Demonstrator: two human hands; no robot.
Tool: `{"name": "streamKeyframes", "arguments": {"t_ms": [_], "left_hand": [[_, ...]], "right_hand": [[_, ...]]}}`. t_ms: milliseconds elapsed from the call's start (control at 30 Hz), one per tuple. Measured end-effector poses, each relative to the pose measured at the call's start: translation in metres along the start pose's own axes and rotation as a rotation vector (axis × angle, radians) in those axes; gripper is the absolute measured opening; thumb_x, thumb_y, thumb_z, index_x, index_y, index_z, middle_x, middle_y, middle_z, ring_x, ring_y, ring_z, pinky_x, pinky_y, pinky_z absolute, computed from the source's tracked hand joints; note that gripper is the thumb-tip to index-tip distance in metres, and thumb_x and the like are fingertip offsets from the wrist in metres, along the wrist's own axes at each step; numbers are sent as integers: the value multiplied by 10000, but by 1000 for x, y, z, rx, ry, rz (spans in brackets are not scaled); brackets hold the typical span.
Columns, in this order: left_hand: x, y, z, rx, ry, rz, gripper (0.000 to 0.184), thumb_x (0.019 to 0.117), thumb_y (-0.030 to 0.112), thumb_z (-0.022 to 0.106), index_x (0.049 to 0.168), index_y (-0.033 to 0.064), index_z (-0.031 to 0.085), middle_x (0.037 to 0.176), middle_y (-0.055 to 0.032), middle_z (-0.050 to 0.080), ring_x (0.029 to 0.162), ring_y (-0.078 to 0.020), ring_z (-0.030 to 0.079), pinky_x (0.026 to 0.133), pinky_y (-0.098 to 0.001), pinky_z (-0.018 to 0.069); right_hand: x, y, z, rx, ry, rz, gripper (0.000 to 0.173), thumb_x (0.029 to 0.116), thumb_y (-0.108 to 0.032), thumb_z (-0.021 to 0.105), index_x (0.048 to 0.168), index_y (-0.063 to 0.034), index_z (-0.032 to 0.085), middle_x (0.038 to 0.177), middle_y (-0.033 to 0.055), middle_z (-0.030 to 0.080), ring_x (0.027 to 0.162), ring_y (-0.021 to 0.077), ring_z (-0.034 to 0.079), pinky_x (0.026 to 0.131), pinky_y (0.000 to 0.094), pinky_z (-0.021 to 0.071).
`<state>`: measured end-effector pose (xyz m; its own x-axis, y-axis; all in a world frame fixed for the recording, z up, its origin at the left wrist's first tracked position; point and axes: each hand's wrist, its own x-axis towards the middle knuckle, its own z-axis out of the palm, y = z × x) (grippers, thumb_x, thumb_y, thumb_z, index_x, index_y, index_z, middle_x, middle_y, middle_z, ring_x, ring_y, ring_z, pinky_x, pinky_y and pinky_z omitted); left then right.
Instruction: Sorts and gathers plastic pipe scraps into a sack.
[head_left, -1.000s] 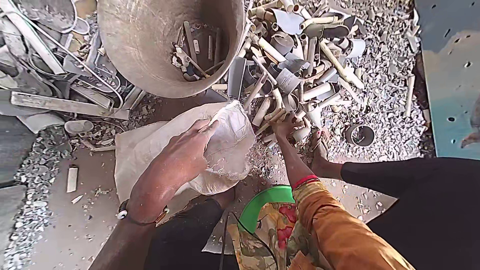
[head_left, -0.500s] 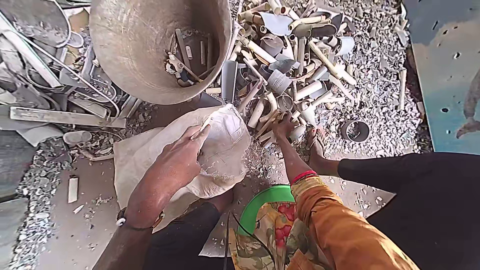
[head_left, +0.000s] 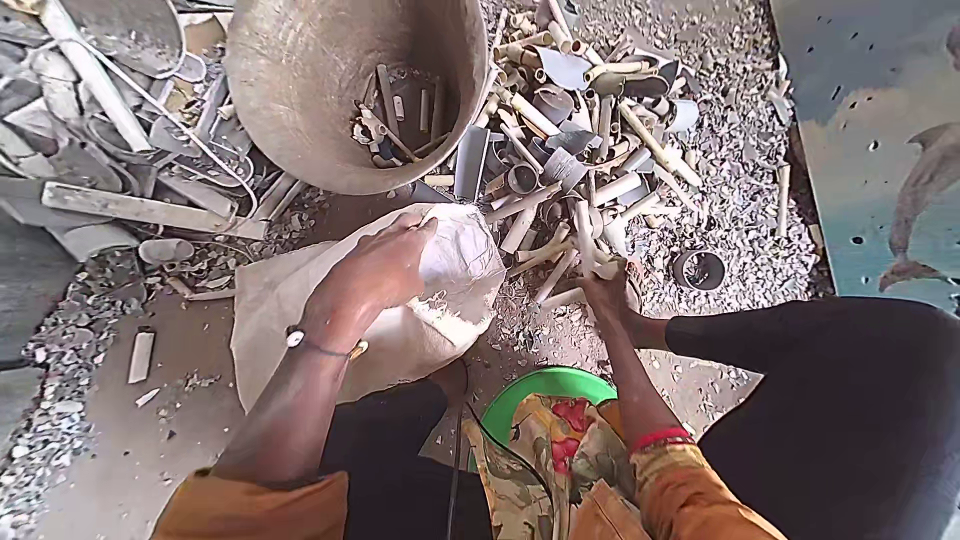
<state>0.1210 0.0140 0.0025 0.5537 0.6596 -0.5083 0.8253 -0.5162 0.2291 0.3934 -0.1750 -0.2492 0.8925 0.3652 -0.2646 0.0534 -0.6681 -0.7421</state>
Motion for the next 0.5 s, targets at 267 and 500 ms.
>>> {"name": "streamKeyframes", "arguments": {"t_ms": [267,500], "left_hand": [[-3,7,18,0,32,-24,902,803,-57,766,1595,56,351,1643,-175,313,1232,-493,565,955,-659,488],[-4,13,32,-27,81,-61,964,800,-18,796,1617,69,292,1675,-177,234,1197,-478,593,933,-634,516]], "right_hand": [[-14,-44,-31,469,257,13,1180,583,68,899,1555,32,231,1417,295,485,1278,344,552,1035,441,525],[-114,-122,69,582,-97,115,838,721,15,875,1418,28,411,1206,294,605,1054,361,644,876,501,575]]}}
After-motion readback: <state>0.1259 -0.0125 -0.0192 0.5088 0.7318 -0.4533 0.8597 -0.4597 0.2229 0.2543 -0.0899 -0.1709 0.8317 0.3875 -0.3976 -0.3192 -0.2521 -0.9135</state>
